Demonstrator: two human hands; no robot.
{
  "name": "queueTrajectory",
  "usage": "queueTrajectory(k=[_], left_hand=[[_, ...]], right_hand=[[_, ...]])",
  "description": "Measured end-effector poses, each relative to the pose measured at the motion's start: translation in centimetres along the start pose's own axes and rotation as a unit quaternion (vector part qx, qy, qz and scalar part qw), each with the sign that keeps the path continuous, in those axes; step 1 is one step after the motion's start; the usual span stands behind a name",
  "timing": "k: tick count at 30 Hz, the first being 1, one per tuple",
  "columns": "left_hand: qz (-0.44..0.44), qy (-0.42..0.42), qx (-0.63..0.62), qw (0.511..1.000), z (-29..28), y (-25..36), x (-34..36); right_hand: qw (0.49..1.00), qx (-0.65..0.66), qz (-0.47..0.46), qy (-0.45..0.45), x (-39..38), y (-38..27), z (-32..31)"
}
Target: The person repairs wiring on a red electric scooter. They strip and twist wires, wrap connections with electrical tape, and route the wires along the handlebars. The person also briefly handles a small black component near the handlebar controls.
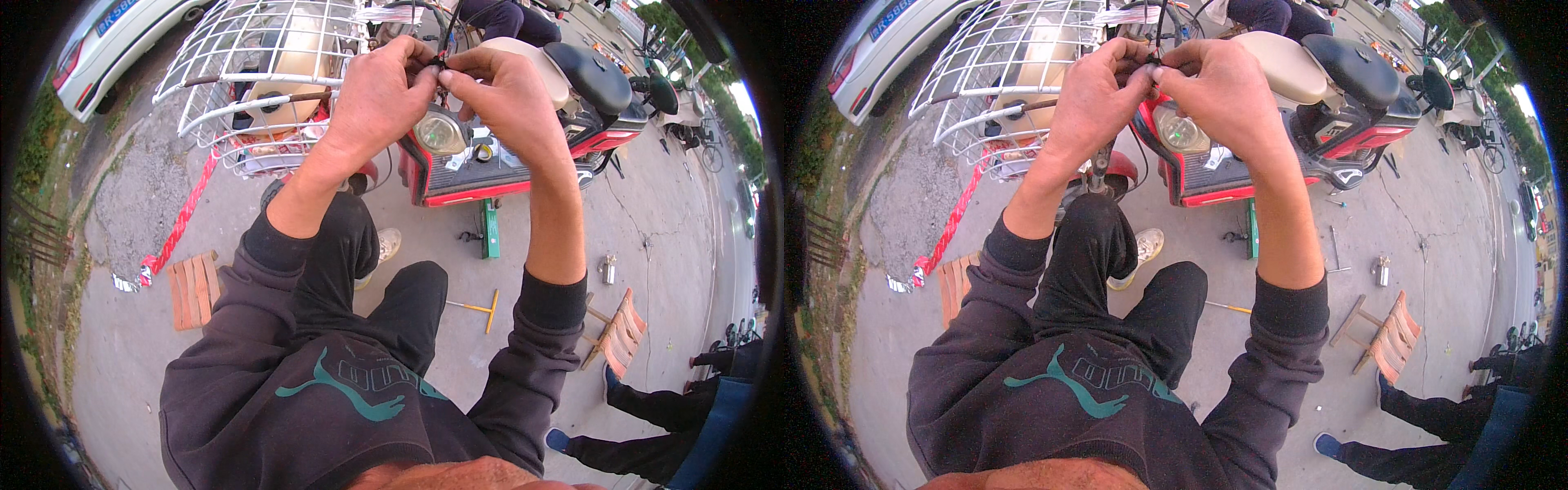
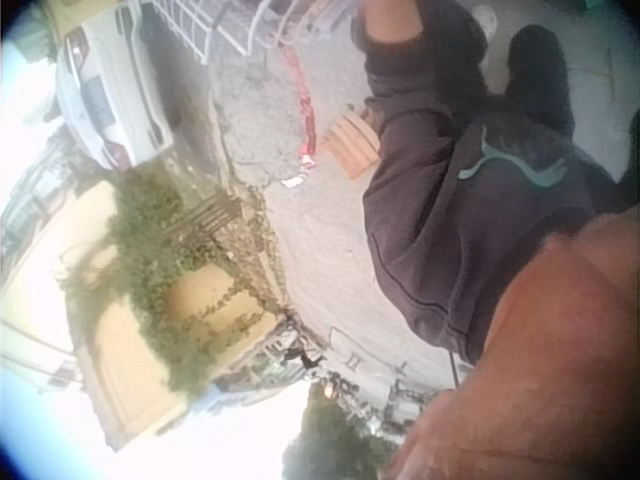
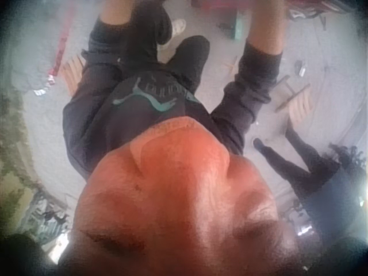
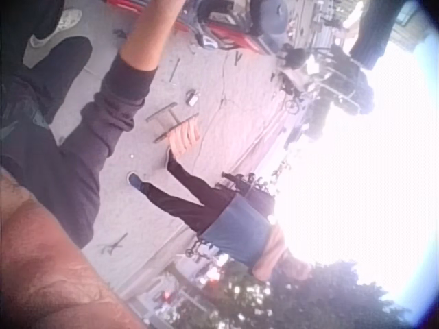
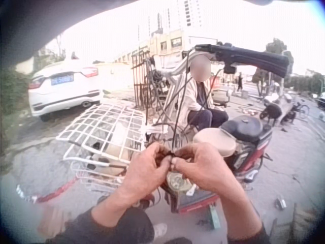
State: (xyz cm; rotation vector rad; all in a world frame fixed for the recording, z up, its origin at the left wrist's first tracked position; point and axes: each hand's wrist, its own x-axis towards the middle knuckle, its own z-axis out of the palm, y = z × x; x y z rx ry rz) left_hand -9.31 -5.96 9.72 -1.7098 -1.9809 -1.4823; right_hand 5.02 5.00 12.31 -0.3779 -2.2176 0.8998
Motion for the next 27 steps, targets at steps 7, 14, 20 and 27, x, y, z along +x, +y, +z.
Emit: queueTrajectory(k=[7,14,20,27], left_hand=[[-0.046,-0.031,-0.185,0.981,0.9,-0.9,-0.3],[-0.137,-0.011,-0.417,0.899,2.4,-1.4,0.3],[-0.078,0.031,-0.375,0.923,3.0,-0.6,-1.0],[-0.014,0.075,-0.264,0.962,3.2,-0.9,-2.0]], right_hand=[[1.000,0.024,0.006,-0.004,-0.4,0.4,0.1],[0.965,0.248,0.053,-0.065,-0.4,2.5,-0.3],[0.968,0.242,0.048,-0.040,-0.5,3.2,-0.1],[0.979,0.184,0.081,-0.030,-0.5,2.5,-0.4]])
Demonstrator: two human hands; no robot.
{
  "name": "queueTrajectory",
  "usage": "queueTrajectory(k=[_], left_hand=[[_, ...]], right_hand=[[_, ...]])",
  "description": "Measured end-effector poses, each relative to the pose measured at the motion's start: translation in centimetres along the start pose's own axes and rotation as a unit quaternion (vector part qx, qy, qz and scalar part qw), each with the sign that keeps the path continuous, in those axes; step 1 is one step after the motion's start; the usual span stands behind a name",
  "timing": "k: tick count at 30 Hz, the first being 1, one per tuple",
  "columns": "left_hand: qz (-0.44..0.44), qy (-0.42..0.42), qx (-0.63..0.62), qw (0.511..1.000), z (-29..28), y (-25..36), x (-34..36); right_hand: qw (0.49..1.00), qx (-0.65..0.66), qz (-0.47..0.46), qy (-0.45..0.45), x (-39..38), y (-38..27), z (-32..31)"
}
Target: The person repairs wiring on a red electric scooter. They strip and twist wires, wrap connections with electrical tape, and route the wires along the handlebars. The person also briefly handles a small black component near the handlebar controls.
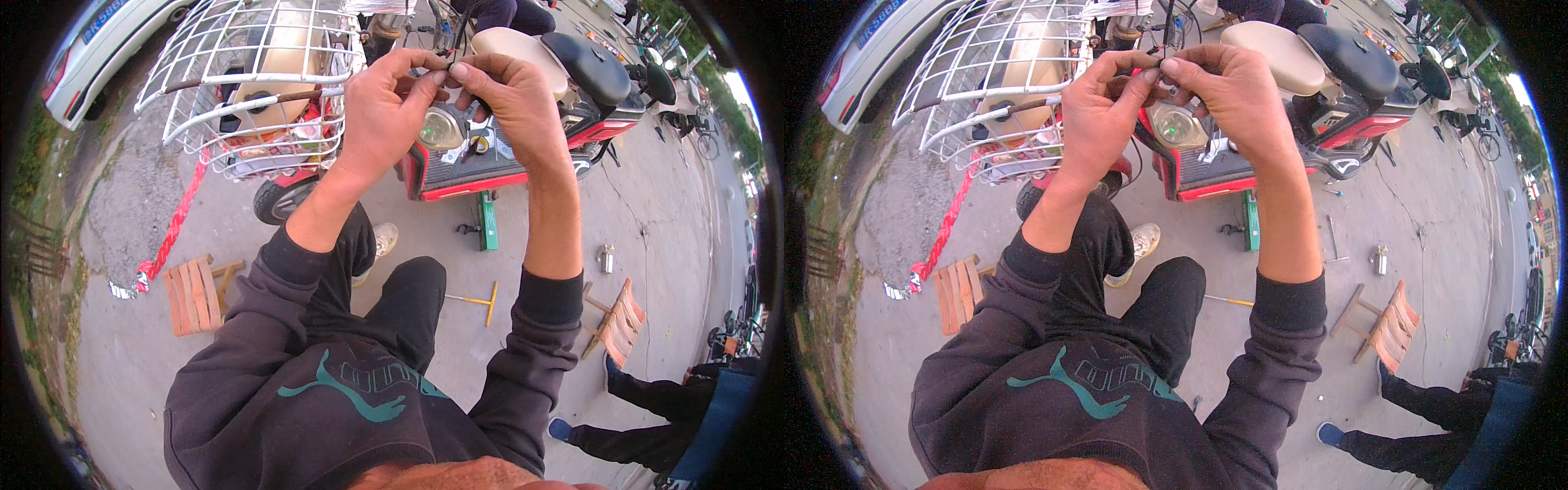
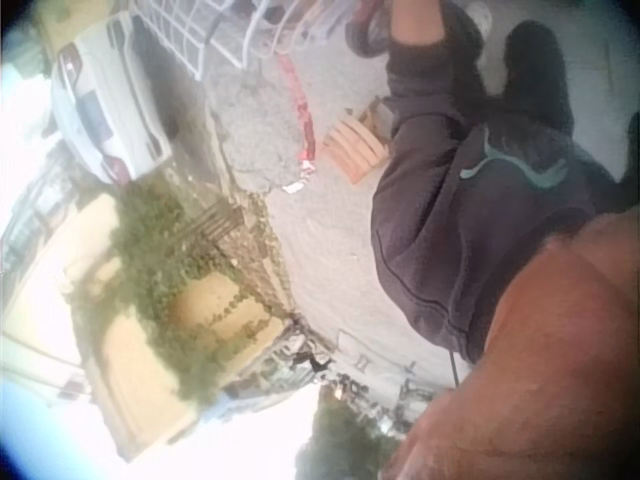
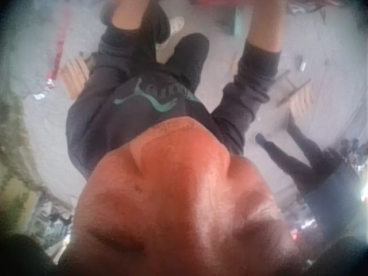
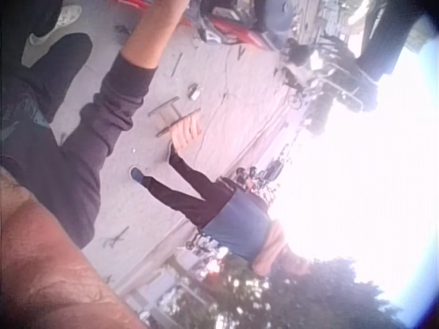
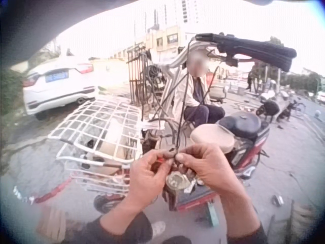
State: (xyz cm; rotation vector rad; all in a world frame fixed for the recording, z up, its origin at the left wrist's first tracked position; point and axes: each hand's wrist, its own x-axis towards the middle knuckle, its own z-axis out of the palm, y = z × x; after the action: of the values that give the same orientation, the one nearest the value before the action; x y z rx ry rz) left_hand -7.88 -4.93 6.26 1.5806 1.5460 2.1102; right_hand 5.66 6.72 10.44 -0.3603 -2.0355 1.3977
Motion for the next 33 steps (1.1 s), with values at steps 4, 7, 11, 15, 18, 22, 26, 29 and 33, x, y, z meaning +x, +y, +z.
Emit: queueTrajectory(k=[4,7,11,15,18,22,26,29,33], left_hand=[[0.263,0.090,0.216,0.936,0.2,-1.6,0.3],[0.274,0.087,0.263,0.921,0.1,-1.0,-0.2],[0.324,0.062,0.237,0.914,0.0,-2.4,0.0],[0.176,0.026,0.101,0.979,0.5,-0.5,-0.3],[0.127,0.016,0.084,0.988,0.4,-0.9,0.4],[0.097,-0.025,0.137,0.985,-0.4,-2.1,1.2],[0.205,-0.050,0.068,0.975,3.5,-3.6,3.3],[0.246,-0.009,0.139,0.959,4.7,-3.5,3.4],[0.323,0.066,0.282,0.901,5.9,-6.0,3.3]], right_hand=[[0.998,0.055,0.035,0.021,-0.8,-0.3,1.1],[0.995,0.084,0.045,0.037,-1.4,-0.6,1.4],[0.995,0.088,0.024,0.027,-1.6,0.0,1.2],[0.997,0.055,-0.008,0.062,-1.7,0.2,1.5],[0.993,-0.083,-0.031,0.077,-1.4,0.2,2.0],[0.966,-0.234,-0.033,0.103,-1.5,-0.2,1.9],[0.973,-0.212,-0.028,0.087,-1.3,1.6,-3.1],[0.983,-0.159,0.042,0.082,0.2,4.5,-6.4],[0.984,-0.148,0.047,0.083,1.5,6.0,-6.4]])
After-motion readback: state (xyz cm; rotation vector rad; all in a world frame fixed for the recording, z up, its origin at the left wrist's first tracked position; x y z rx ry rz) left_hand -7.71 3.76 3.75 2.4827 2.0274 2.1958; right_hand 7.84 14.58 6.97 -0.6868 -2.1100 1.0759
